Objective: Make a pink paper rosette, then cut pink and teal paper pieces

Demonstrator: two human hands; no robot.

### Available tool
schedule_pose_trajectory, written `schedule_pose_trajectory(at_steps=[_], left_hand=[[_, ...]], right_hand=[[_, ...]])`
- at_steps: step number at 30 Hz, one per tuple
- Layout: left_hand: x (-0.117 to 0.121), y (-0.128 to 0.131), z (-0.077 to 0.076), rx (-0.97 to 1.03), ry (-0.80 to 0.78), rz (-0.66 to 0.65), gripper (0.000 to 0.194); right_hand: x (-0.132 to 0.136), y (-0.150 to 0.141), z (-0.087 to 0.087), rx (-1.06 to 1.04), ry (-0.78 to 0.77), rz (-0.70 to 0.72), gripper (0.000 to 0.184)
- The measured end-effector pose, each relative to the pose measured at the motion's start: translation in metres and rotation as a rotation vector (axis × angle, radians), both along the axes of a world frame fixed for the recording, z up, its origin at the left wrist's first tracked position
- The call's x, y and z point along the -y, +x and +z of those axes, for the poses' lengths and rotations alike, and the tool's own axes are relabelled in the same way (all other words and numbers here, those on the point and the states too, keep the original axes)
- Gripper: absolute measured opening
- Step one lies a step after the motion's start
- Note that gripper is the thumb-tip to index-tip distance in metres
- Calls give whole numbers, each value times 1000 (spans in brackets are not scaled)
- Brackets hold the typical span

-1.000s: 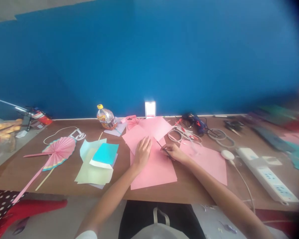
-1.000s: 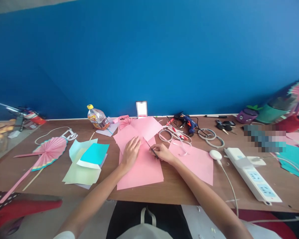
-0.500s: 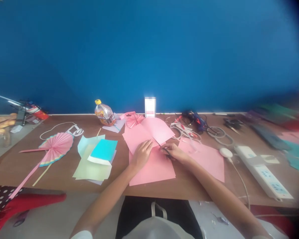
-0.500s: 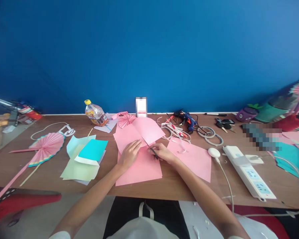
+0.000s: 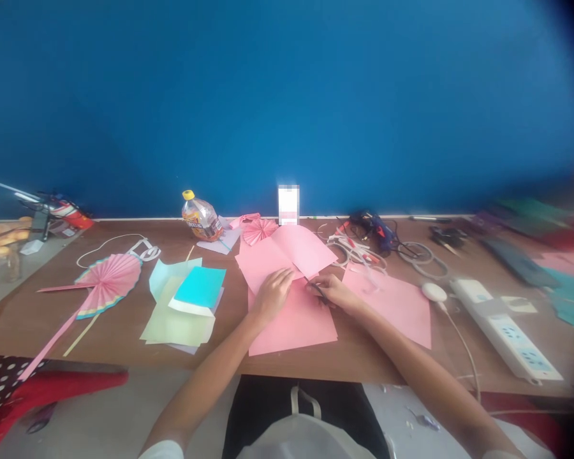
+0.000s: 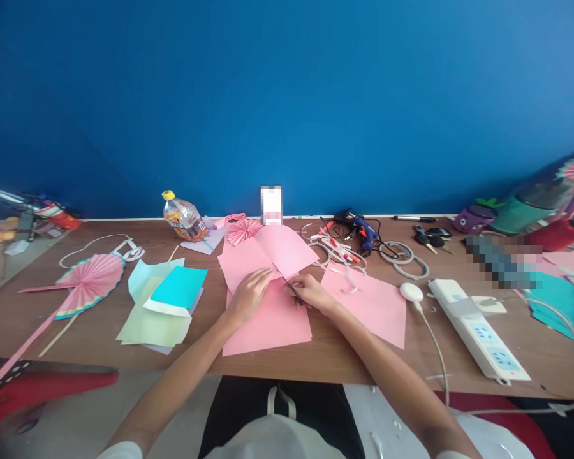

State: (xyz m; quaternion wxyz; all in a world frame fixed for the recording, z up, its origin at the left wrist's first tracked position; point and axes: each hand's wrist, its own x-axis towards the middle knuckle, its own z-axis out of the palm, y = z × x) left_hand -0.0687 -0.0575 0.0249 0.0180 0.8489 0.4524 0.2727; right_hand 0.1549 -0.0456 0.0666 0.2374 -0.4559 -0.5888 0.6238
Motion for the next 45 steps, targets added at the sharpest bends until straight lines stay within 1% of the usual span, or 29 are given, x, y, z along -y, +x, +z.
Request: schedule_pose_trajectory(at_steps=[6, 14, 21, 32, 37, 45], left_hand=[[2, 1, 3, -16, 4, -4, 44], [1, 1, -2, -10, -4, -8, 46], [2, 3, 3, -15, -22, -9, 45], [2, 5, 5, -18, -28, -9, 42], [3, 5, 3, -25, -5, -6, 42], [2, 6, 1, -32, -5, 7, 40]], right_hand=[[0, 0, -2, 22, -6, -11, 31], [1, 0, -2, 14, 5, -16, 29], [1, -1, -2, 26, 5, -23, 30], [0, 0, -6, 35, 7, -21, 26], [0, 1, -8, 58, 20, -21, 26], [0, 1, -7, 43, 6, -22, 28]])
